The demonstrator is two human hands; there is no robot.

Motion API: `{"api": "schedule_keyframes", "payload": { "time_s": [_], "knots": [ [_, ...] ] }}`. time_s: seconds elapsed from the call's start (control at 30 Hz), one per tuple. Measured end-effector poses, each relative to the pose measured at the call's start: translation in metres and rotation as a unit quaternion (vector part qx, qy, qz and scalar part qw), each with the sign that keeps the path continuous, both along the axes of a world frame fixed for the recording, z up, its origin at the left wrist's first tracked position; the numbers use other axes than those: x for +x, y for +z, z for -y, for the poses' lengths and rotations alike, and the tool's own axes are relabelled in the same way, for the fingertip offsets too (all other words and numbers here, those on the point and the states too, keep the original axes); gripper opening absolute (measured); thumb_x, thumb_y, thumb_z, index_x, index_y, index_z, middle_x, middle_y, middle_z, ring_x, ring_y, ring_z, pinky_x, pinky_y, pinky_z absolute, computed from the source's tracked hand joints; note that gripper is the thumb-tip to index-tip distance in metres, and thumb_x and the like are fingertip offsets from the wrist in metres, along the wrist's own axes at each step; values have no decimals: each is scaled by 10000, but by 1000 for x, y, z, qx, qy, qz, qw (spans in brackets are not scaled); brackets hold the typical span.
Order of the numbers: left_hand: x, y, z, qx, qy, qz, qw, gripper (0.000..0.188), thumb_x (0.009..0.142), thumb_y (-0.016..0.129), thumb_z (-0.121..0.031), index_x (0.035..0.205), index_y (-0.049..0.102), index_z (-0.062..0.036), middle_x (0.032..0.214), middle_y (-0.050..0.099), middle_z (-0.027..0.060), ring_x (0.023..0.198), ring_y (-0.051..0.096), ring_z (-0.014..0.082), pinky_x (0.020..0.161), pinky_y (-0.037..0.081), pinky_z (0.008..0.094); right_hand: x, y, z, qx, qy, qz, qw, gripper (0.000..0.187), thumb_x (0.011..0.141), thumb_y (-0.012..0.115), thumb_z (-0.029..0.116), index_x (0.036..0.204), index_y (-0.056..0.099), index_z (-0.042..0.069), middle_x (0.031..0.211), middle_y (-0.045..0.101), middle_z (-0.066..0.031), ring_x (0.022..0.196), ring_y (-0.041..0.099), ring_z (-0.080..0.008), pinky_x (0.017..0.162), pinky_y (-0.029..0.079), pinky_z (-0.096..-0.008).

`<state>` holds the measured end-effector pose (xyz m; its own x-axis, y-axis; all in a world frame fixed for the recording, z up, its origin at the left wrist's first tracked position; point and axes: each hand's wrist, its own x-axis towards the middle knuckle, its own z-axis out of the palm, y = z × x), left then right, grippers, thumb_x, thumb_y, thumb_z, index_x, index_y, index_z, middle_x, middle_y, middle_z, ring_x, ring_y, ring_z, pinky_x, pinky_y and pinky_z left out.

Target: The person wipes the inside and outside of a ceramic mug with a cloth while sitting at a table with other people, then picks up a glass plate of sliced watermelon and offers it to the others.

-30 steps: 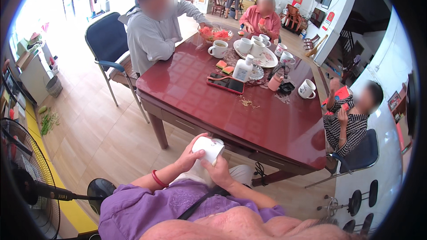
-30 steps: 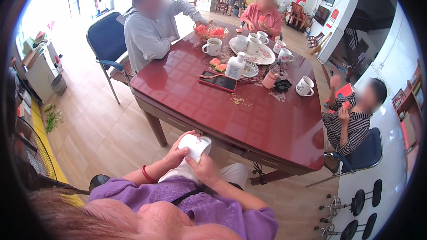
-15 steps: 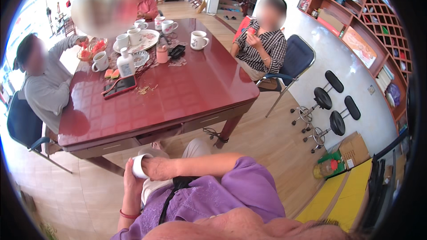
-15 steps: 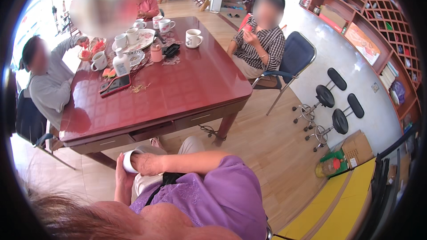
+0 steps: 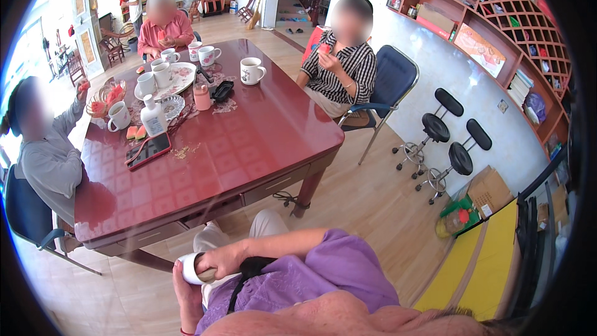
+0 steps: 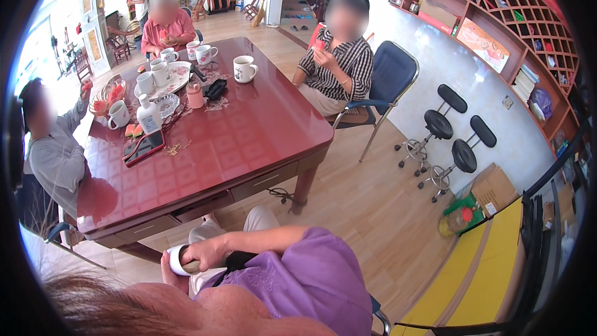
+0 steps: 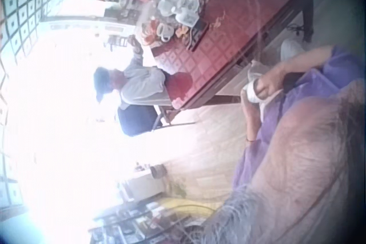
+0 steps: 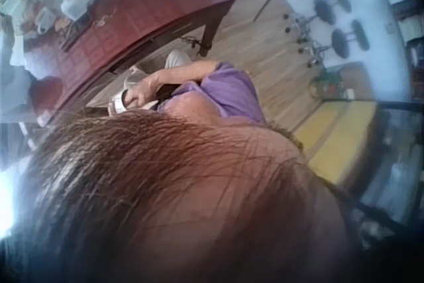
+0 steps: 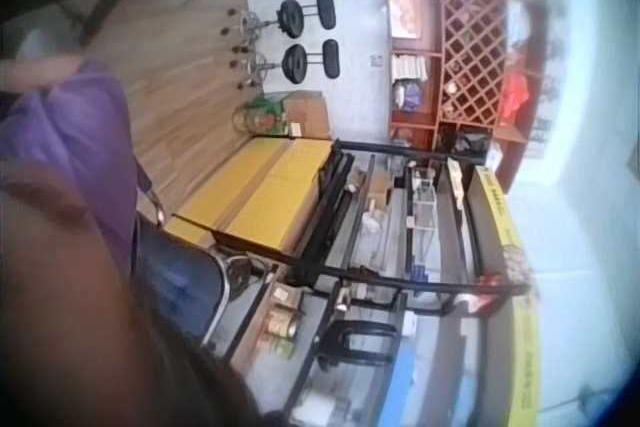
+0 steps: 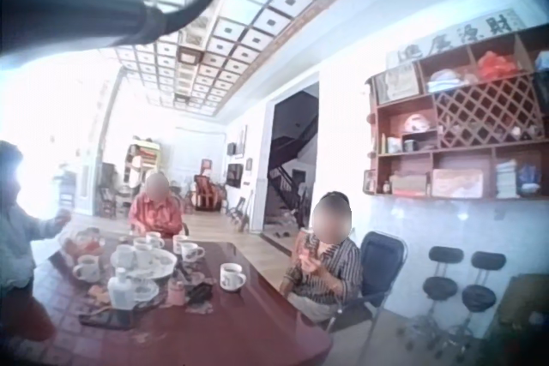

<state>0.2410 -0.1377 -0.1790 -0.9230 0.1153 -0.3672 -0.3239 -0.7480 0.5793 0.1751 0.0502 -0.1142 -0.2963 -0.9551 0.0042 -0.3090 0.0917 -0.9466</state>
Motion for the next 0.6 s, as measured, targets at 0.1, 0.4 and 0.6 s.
{"api": "schedule_keyframes", "payload": {
  "time_s": [0.1, 0.4, 0.6],
  "knots": [
    [-3, 10, -4, 24, -14, 13, 1000, 474, 929, 472, -432, 1167, 535, -27, 1110, 616, 123, 1013, 598, 273, 918, 470, 413, -10, -13, -7, -71, -64, 59, 994, 287, 802, 649, 45, 1076, 609, -27, 1010, 630, -105, 951, 576, -199, 859, 441, -313],
    [-14, 37, -13, 36, 26, 61, 997, 549, 907, 437, -552, 1199, 553, -102, 1134, 622, 77, 1009, 606, 249, 851, 498, 446, -7, -1, -5, -280, -407, 175, 852, 101, 882, 636, 79, 899, 543, 43, 909, 551, 29, 850, 515, -70, 788, 453, -254],
    [-16, 12, -17, 13, 64, -25, 998, 461, 934, 450, -479, 1146, 559, -84, 1085, 622, 93, 993, 607, 247, 847, 499, 396, 20, -27, 22, -124, -297, -94, 942, 163, 838, 583, 64, 990, 541, 20, 949, 555, -137, 874, 560, -307, 763, 448, -387]
  ]
}}
